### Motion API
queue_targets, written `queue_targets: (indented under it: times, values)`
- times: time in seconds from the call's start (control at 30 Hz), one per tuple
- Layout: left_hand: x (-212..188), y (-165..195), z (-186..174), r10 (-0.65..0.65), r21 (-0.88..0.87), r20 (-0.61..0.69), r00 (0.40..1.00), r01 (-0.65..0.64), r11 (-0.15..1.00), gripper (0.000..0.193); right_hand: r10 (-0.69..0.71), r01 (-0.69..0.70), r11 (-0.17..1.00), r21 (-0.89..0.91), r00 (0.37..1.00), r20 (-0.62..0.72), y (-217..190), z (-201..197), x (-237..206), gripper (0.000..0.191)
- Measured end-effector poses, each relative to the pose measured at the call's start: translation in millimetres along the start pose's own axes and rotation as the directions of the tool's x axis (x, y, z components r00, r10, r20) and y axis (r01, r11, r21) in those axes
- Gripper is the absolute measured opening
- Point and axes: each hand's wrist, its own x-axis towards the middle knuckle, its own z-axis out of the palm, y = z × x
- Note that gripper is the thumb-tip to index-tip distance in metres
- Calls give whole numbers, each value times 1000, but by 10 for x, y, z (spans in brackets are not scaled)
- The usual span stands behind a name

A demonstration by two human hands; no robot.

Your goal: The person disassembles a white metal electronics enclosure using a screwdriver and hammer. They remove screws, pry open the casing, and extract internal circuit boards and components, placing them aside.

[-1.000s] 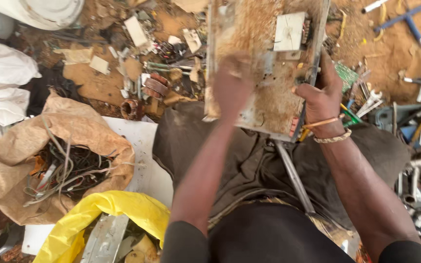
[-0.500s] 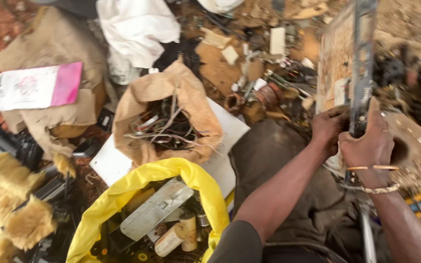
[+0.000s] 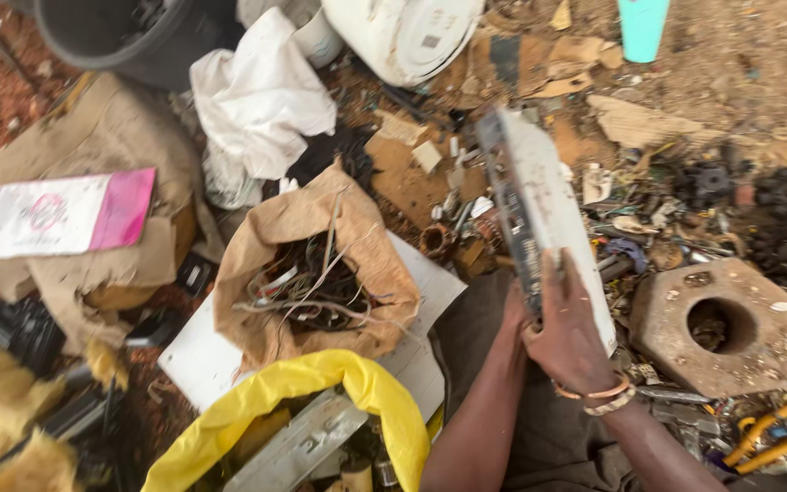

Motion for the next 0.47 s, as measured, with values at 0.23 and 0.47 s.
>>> queue_targets:
  times: [0.23,0.47]
  values:
    - [-94,-195,-132,23,-127,7,1000,-22,992,42,-139,139,990,-31,990,-14,45,6,-92,116]
    - [-144,-533,-361,-128,-213,70,989,140,967,65,-242,238,970,43,960,141,301,25,-265,122]
